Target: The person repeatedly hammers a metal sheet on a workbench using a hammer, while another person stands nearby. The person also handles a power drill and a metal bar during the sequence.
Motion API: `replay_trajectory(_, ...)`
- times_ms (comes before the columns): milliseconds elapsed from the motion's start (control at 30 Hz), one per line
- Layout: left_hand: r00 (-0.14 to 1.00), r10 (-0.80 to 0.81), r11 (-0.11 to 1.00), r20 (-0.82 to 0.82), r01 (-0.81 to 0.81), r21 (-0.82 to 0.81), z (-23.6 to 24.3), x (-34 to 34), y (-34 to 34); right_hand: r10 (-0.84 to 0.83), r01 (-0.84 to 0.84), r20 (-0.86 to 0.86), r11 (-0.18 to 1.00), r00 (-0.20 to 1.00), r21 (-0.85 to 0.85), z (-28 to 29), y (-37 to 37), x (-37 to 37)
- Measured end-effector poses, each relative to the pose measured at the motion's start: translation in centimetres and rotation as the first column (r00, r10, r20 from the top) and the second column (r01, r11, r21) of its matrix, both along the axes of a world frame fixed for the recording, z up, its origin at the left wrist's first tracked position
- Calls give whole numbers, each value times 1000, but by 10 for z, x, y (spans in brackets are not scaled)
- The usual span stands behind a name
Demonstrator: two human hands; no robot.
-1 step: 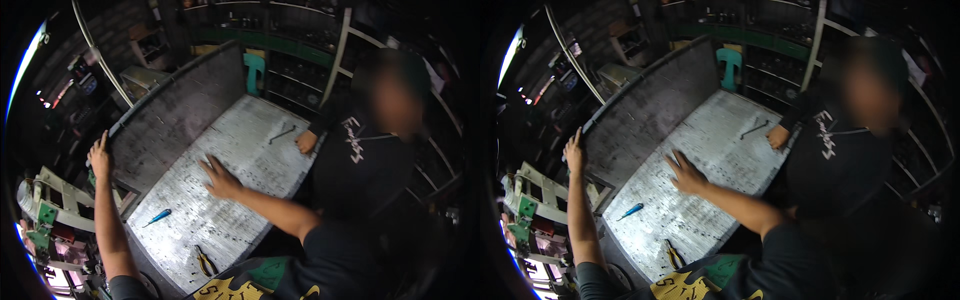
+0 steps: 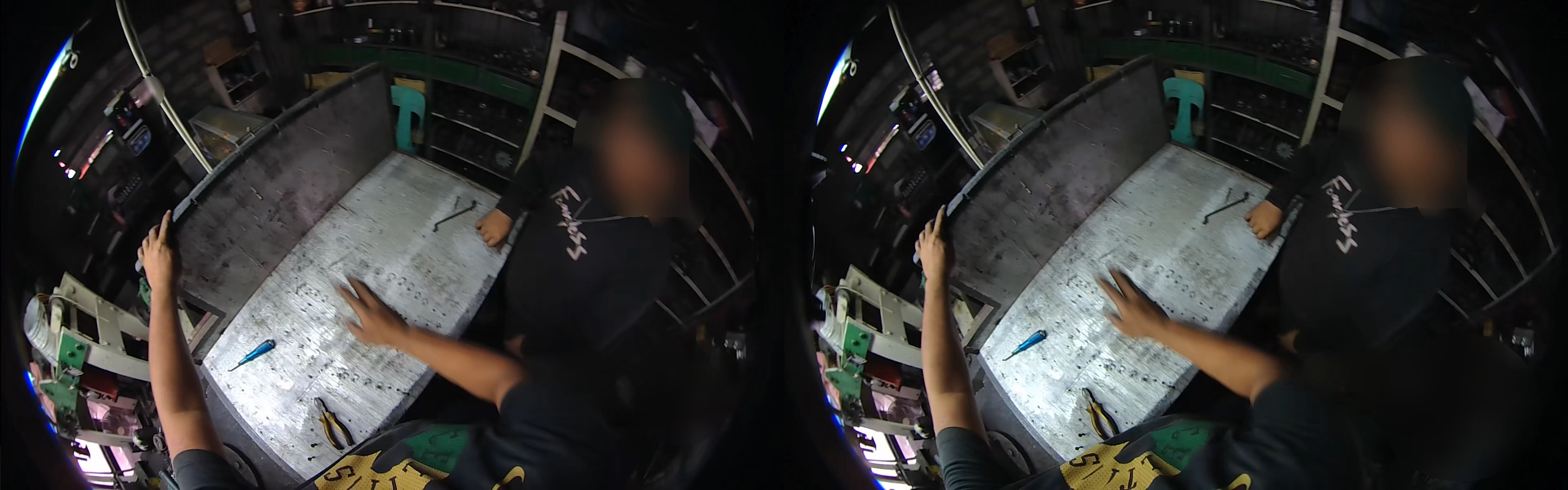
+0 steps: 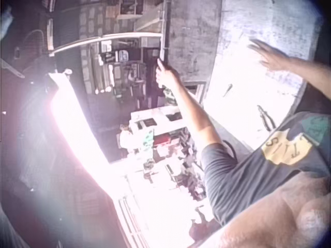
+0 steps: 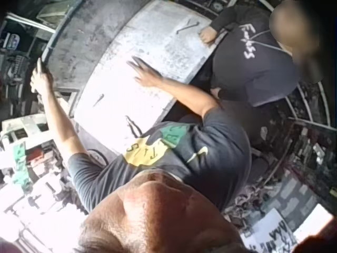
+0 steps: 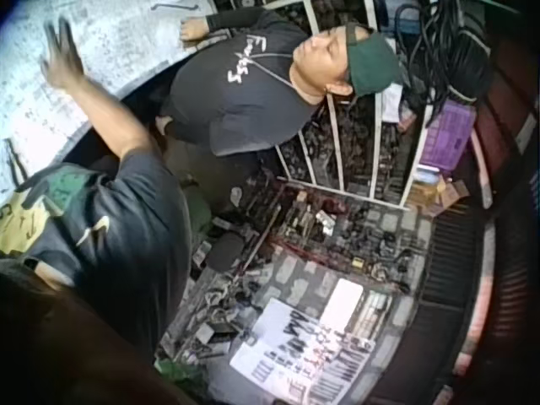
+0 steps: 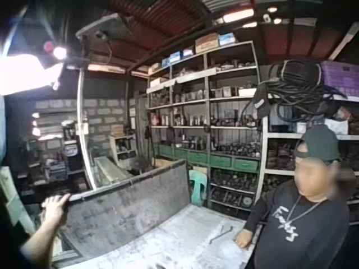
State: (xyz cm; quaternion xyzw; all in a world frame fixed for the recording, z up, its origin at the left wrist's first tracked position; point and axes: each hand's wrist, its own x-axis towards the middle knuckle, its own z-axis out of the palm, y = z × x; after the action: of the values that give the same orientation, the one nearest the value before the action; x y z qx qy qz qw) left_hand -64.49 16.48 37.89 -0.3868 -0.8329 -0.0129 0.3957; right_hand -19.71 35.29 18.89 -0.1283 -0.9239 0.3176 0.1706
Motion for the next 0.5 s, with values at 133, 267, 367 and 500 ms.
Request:
replay_trajectory(133, 998, -43, 997, 53, 46, -57, 5, -7, -6, -274, 269, -15, 954, 962, -134, -87, -135, 196)
replay_trajectory(267, 989, 11, 989, 145, 11, -148, 15, -7, -4, -530, 634, 431, 760, 730, -138, -97, -200, 333)
replay_trajectory(367, 972, 57, 975, 228, -6, -221, 26, -7, -4, -666, 830, 585, 557, 463, -23, -129, -231, 408)
replay_trajectory(500, 938, 57, 974, 342, 23, -225, 38, -2, -3, -824, 962, 566, 154, -1, 226, -253, -278, 504)
